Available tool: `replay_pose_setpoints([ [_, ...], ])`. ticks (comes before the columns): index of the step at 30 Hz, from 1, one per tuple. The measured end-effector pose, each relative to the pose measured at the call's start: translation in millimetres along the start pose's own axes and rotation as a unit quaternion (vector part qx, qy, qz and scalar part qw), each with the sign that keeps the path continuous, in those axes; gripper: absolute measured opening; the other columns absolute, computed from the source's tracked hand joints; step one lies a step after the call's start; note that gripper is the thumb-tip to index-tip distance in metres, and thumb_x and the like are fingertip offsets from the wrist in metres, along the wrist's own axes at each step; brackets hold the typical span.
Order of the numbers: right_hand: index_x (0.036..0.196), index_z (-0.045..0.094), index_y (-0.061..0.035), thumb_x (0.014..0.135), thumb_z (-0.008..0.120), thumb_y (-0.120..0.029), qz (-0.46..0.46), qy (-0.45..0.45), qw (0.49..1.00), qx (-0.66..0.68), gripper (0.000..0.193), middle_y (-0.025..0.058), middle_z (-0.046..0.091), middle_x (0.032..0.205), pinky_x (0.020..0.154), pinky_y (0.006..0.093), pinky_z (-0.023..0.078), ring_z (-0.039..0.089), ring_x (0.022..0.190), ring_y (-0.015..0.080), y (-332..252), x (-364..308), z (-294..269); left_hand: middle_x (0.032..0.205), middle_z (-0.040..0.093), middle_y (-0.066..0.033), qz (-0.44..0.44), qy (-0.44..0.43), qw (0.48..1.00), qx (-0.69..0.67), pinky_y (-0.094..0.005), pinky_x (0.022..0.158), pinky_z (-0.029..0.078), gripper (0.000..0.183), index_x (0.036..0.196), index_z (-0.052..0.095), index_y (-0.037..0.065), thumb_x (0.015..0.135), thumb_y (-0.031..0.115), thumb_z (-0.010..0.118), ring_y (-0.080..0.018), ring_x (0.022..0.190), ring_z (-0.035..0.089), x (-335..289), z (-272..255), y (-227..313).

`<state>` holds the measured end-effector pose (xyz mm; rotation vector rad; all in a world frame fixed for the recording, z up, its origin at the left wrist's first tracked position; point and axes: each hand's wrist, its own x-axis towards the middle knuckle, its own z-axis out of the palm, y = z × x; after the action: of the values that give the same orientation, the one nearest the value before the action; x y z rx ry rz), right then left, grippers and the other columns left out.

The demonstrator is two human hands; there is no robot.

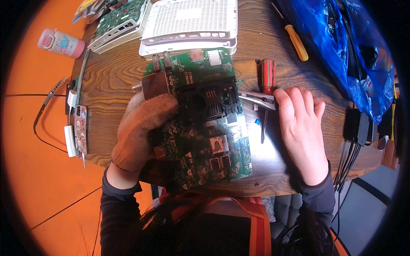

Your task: The person uses pliers and a screwdriver to remove components from a green circuit board. They repeatedly pry and pull parts off, place them on the table, and briefly wipe their hands with a tissue before continuing the removal.

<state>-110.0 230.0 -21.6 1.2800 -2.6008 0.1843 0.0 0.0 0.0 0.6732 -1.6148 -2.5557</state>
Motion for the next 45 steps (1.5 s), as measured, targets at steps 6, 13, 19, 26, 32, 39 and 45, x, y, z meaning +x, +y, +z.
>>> replay_pose_setpoints([
  [6,0.101,0.053,-0.0074,0.075,0.058,-0.008,-0.011,-0.008,0.999,0.053,0.026,0.0074,0.048,0.082,0.070,0.0367,0.041,0.052,0.082,0.0248,2.5,-1.8,-6.1,0.104,0.064,-0.0116,0.037,-0.042,0.998,0.014,-0.0324,0.081,0.053,0.035,0.120,0.053,-0.002,0.088,0.012,0.051,-0.0198,0.092,0.064,-4.1,3.2,0.4],
  [13,0.100,0.048,-0.0016,0.081,0.059,0.000,0.078,-0.050,0.949,0.300,0.022,0.0163,0.052,0.079,0.062,0.0381,0.044,0.056,0.072,0.0329,-18.2,-7.8,-7.0,0.118,0.059,-0.0122,0.175,-0.085,0.957,0.214,-0.0346,0.088,0.048,0.053,0.130,0.044,-0.001,0.079,-0.004,0.059,-0.0230,0.105,0.059,-17.8,-0.9,-6.1],
  [19,0.098,0.045,-0.0036,0.087,0.057,-0.004,0.106,-0.211,0.824,0.516,0.016,0.0118,0.052,0.075,0.057,0.0307,0.042,0.056,0.063,0.0232,-11.2,-10.2,-30.8,0.113,0.061,-0.0175,0.386,-0.165,0.698,0.580,-0.0346,0.073,0.051,0.051,0.130,0.046,0.000,0.083,0.014,0.059,-0.0289,0.091,0.065,-17.0,-1.2,14.0],
  [26,0.096,0.042,-0.0046,0.093,0.052,-0.008,0.077,-0.310,0.405,0.857,0.011,0.0000,0.044,0.074,0.059,0.0220,0.039,0.043,0.066,0.0075,-3.5,-10.5,-28.2,0.119,0.058,-0.0200,0.367,-0.230,0.784,0.444,-0.0350,0.083,0.050,0.051,0.129,0.047,-0.002,0.086,0.023,0.059,-0.0316,0.102,0.061,4.7,1.1,14.4],
  [32,0.087,0.042,-0.0053,0.090,0.057,-0.015,0.071,-0.334,0.155,0.927,0.017,0.0036,0.043,0.068,0.058,0.0306,0.037,0.041,0.061,0.0144,-19.0,-14.8,-23.5,0.129,0.051,-0.0178,0.158,-0.178,0.951,0.197,-0.0392,0.102,0.039,0.057,0.130,0.046,-0.001,0.091,0.039,0.053,-0.0297,0.121,0.048,-6.7,-8.2,-6.0],
  [39,0.087,0.042,-0.0078,0.089,0.056,-0.022,0.068,-0.298,0.041,0.951,0.020,0.0122,0.055,0.066,0.058,0.0351,0.041,0.053,0.060,0.0250,-30.5,-21.8,-20.6,0.122,0.057,-0.0132,0.144,-0.143,0.968,0.149,-0.0317,0.096,0.044,0.044,0.125,0.051,-0.002,0.088,0.020,0.060,-0.0222,0.109,0.057,-1.7,-30.0,-43.5],
  [45,0.105,0.040,-0.0052,0.078,0.061,-0.013,0.088,-0.277,0.103,0.951,0.035,0.0275,0.062,0.082,0.066,0.0463,0.050,0.062,0.073,0.0399,-23.4,-18.0,-10.9,0.124,0.055,-0.0095,0.097,-0.117,0.982,0.116,-0.0311,0.093,0.045,0.029,0.114,0.058,0.002,0.085,0.003,0.055,-0.0211,0.105,0.058,8.5,-33.3,-50.3],
])
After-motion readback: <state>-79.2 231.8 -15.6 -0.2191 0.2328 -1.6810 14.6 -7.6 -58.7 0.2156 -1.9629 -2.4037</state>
